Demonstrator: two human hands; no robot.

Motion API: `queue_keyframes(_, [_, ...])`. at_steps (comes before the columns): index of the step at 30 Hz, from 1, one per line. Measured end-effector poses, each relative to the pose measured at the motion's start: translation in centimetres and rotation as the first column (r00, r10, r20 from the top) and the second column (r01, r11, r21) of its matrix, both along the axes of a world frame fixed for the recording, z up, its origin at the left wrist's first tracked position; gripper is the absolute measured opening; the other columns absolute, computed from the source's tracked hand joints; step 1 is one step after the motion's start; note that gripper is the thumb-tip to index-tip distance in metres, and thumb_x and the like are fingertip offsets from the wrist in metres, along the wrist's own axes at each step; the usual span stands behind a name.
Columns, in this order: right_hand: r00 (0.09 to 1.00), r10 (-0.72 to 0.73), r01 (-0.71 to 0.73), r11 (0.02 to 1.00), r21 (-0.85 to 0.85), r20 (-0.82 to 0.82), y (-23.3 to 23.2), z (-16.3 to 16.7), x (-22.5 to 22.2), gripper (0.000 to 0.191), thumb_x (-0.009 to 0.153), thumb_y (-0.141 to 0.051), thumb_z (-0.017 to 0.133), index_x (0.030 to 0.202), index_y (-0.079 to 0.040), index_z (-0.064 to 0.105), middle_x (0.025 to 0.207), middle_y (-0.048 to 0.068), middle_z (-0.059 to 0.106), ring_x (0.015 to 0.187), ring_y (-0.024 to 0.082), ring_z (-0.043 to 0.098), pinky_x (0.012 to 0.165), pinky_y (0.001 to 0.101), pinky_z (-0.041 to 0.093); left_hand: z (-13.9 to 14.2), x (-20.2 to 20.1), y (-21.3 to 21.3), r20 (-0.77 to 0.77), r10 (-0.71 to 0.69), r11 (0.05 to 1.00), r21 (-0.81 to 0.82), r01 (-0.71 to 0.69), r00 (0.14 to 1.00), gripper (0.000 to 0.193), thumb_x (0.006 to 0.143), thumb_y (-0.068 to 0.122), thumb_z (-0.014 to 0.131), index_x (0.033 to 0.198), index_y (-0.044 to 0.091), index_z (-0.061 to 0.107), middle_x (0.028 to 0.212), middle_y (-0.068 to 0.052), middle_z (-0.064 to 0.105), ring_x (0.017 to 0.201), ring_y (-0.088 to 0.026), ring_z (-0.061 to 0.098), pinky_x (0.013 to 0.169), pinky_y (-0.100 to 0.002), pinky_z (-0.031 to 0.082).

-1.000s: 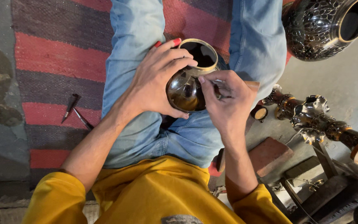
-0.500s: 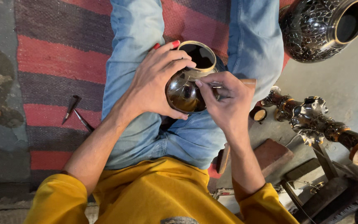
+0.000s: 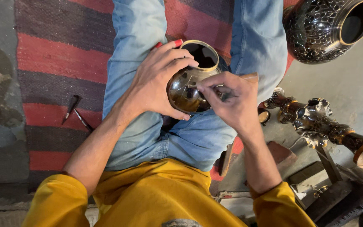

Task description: The person sits on the floor and uses a small metal tool to engrave a pattern on a shiny metal vase. They rotate the vase and switch to pliers to adjust or refine the design near the rim.

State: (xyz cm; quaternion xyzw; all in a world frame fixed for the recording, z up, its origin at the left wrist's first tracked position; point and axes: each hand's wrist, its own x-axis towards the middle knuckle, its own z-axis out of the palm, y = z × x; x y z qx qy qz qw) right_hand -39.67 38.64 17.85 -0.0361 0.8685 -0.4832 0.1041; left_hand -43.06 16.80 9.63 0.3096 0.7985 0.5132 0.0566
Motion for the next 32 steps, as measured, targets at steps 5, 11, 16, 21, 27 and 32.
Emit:
queue_keyframes(5, [0.964,0.241,-0.234,0.970,0.069,-0.117,1.2,0.8,-1.4,0.013,0.087,0.002,0.084,0.094,0.000,0.073,0.094,0.009,0.078,0.082,0.013,0.077,0.073,0.0252,0.062,0.1,0.0,0.2,0.015,0.001,1.000,0.000,-0.001,1.000,0.108,0.043,0.047,0.102,0.136,0.014,0.058,0.143,-0.007,0.054,0.146,-0.039,0.041,0.118,-0.057,0.037])
queue_keyframes(11, [0.986,0.135,-0.133,0.991,0.028,-0.099,0.6,0.6,-0.8,0.012,0.090,0.003,0.081,0.098,-0.002,0.073,0.095,0.008,0.077,0.084,0.015,0.076,0.075,0.0248,0.063,0.0,0.2,0.2,0.013,0.005,1.000,-0.011,-0.005,1.000,0.109,0.043,0.047,0.102,0.137,0.014,0.058,0.143,-0.007,0.054,0.147,-0.038,0.040,0.120,-0.058,0.036])
queue_keyframes(16, [0.923,0.350,-0.341,0.937,0.078,-0.158,2.1,1.3,-1.7,0.014,0.086,0.004,0.081,0.095,-0.004,0.073,0.097,0.008,0.077,0.087,0.018,0.077,0.078,0.0281,0.061,0.2,0.1,0.4,0.021,-0.004,1.000,-0.007,0.004,1.000,0.107,0.043,0.047,0.102,0.135,0.014,0.059,0.143,-0.007,0.054,0.147,-0.039,0.040,0.120,-0.057,0.036])
queue_keyframes(21, [0.927,0.350,-0.342,0.936,0.078,-0.137,2.0,1.2,-1.8,0.013,0.086,0.004,0.081,0.094,-0.004,0.073,0.094,0.007,0.077,0.084,0.018,0.077,0.076,0.0281,0.060,0.4,0.1,0.4,0.023,0.001,1.000,-0.008,-0.001,1.000,0.108,0.043,0.047,0.102,0.136,0.014,0.059,0.143,-0.007,0.055,0.146,-0.039,0.041,0.119,-0.056,0.037])
queue_keyframes(27, [0.909,0.386,-0.381,0.923,0.059,-0.156,2.7,1.1,-1.6,0.016,0.086,0.005,0.080,0.097,-0.004,0.073,0.097,0.007,0.077,0.090,0.021,0.077,0.082,0.0315,0.061,0.2,0.2,0.6,0.024,-0.010,1.000,-0.014,0.010,1.000,0.109,0.044,0.047,0.102,0.137,0.013,0.058,0.144,-0.010,0.054,0.145,-0.041,0.042,0.118,-0.056,0.037])
queue_keyframes(32, [0.877,0.449,-0.449,0.893,0.041,-0.170,3.2,1.2,-1.6,0.018,0.083,0.006,0.080,0.096,-0.004,0.071,0.097,0.008,0.076,0.093,0.024,0.077,0.084,0.0336,0.061,0.2,0.1,0.6,0.023,-0.017,1.000,-0.016,0.017,1.000,0.107,0.046,0.047,0.102,0.138,0.015,0.057,0.144,-0.008,0.055,0.146,-0.040,0.042,0.121,-0.055,0.037])
